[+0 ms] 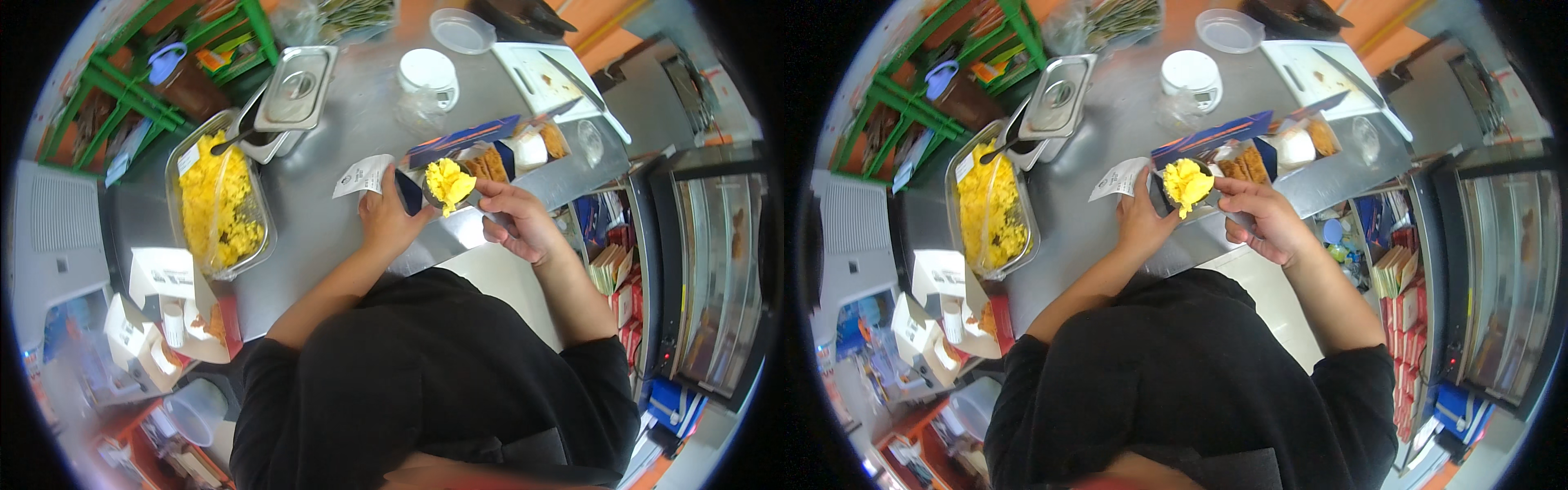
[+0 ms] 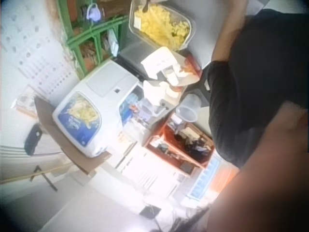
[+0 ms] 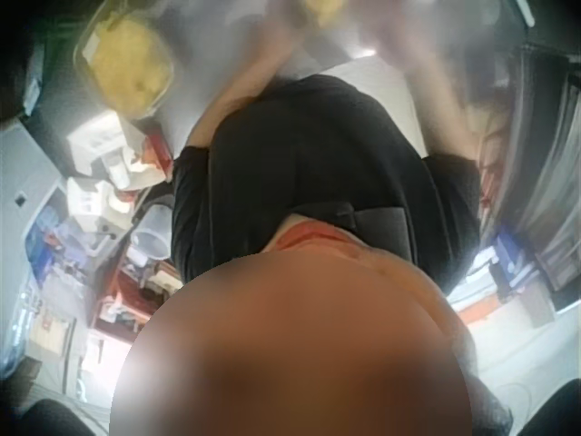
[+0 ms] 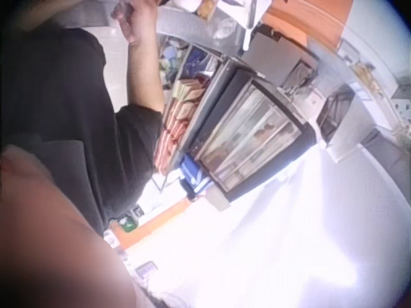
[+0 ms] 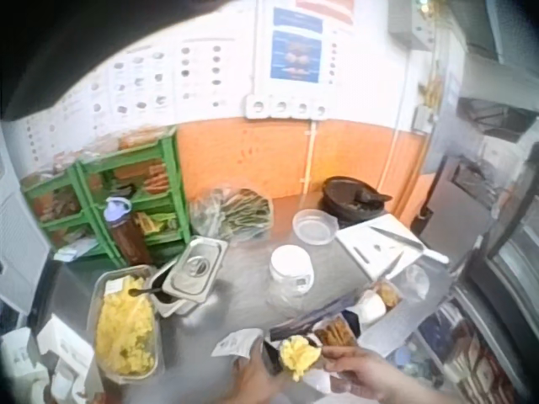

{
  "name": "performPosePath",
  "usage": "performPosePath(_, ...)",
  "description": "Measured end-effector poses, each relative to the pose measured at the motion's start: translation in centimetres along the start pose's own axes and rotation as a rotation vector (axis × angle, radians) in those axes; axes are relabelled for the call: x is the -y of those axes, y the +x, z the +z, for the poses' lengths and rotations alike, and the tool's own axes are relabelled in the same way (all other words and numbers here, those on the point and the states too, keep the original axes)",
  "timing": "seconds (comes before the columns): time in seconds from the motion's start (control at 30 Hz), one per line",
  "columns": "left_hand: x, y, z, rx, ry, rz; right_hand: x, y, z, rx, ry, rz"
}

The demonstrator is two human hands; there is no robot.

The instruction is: The person assembles takeout meals by placing buns and fried chicken into boxes, cutting the chicken with a knife, and adding scrambled eggs and pickles. The person uses a knife, tongs, and a spoon to handle the food items and places the completed meals on the counter.

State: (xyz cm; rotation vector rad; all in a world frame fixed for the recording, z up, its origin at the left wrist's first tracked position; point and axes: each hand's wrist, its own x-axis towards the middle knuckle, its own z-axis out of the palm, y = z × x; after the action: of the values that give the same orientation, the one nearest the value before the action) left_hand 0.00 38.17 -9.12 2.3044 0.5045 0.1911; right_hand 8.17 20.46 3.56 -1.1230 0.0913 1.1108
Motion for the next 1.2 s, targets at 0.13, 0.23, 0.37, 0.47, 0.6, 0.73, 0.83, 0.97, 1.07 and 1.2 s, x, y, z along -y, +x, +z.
performPosePath(0.13,0.8,1.1,1.4,-0.075,-0.049,0.011,-2.7,1.6,-2.7,-0.134,0.050,-0.056)
performPosePath(0.23,2.4,1.2,1.4,-0.096,-0.203,-0.053,-4.4,3.5,-3.2,-0.073,0.051,-0.220)
performPosePath(0.37,3.8,1.0,1.1,-0.032,-0.502,-0.198,-6.0,5.5,-2.3,-0.217,-0.439,-0.395)
performPosePath(0.47,4.2,0.5,0.7,0.025,-0.952,-0.328,-7.1,6.0,-1.5,-0.300,-1.152,-0.898)
performPosePath(0.6,4.5,0.1,-0.1,0.093,-1.010,-0.339,-8.2,6.3,-1.2,-0.325,-1.528,-1.052)
performPosePath(0.73,4.6,0.1,-0.5,0.134,-1.025,-0.334,-8.3,6.9,-0.9,-0.318,-1.706,-1.031)
performPosePath(0.83,4.5,0.1,-0.5,0.138,-1.034,-0.333,-7.5,7.0,-0.4,-0.331,-1.689,-1.014)
performPosePath(0.97,4.6,0.1,-0.5,0.112,-1.032,-0.278,-6.5,5.4,-0.1,-0.295,-1.525,-1.037)
performPosePath(1.07,4.9,0.2,-0.7,0.149,-0.987,-0.303,-6.6,4.3,-0.3,-0.153,-1.546,-0.913)
performPosePath(1.2,4.7,0.1,-0.8,0.177,-1.014,-0.326,-7.2,4.9,0.0,-0.171,-1.486,-0.797)
